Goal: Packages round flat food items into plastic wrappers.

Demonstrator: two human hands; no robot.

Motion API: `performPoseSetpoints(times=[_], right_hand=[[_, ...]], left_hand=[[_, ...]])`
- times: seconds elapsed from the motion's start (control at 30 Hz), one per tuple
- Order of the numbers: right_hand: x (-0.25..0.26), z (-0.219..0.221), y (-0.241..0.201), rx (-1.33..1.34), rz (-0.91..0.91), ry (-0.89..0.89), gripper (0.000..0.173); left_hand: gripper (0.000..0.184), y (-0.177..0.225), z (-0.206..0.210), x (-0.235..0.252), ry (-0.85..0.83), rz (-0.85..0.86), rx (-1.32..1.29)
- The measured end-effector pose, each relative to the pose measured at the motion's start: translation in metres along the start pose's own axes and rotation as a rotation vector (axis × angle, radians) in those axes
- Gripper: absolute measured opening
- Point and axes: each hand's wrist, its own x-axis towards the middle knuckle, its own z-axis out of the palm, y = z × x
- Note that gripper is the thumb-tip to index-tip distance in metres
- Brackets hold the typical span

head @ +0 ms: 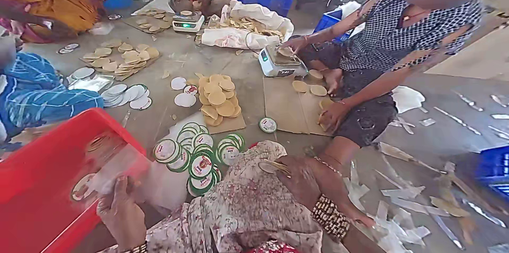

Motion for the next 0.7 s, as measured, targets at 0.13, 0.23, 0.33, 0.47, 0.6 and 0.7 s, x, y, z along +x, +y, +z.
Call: performPoseSetpoints(times=[0.13,0.23,0.33,0.47,0.6,0.7], right_hand=[[-0.004,0.012,0.000,0.101,-0.125,0.361,0.025],[-0.006,0.024,0.008,0.329,-0.143,0.506,0.030],[-0.002,0.030,0.015,0.306,-0.114,0.421,0.037],[0.004,0.021,0.007,0.282,-0.067,0.360,0.027],[0.002,0.027,0.009,0.635,-0.046,0.425,0.033],[0.001,0.027,0.014,0.579,-0.012,0.335,0.046]], left_hand=[[0.011,-0.002,-0.003,-0.009,-0.251,0.023,0.042],[0.015,-0.007,-0.001,-0.015,-0.432,0.065,0.098],[0.015,-0.012,0.006,-0.021,-0.484,0.098,0.149],[0.016,-0.013,0.006,-0.024,-0.482,0.137,0.184],[0.015,-0.006,0.004,-0.025,-0.458,0.156,0.184],[0.017,-0.006,0.005,-0.024,-0.462,0.117,0.194]])
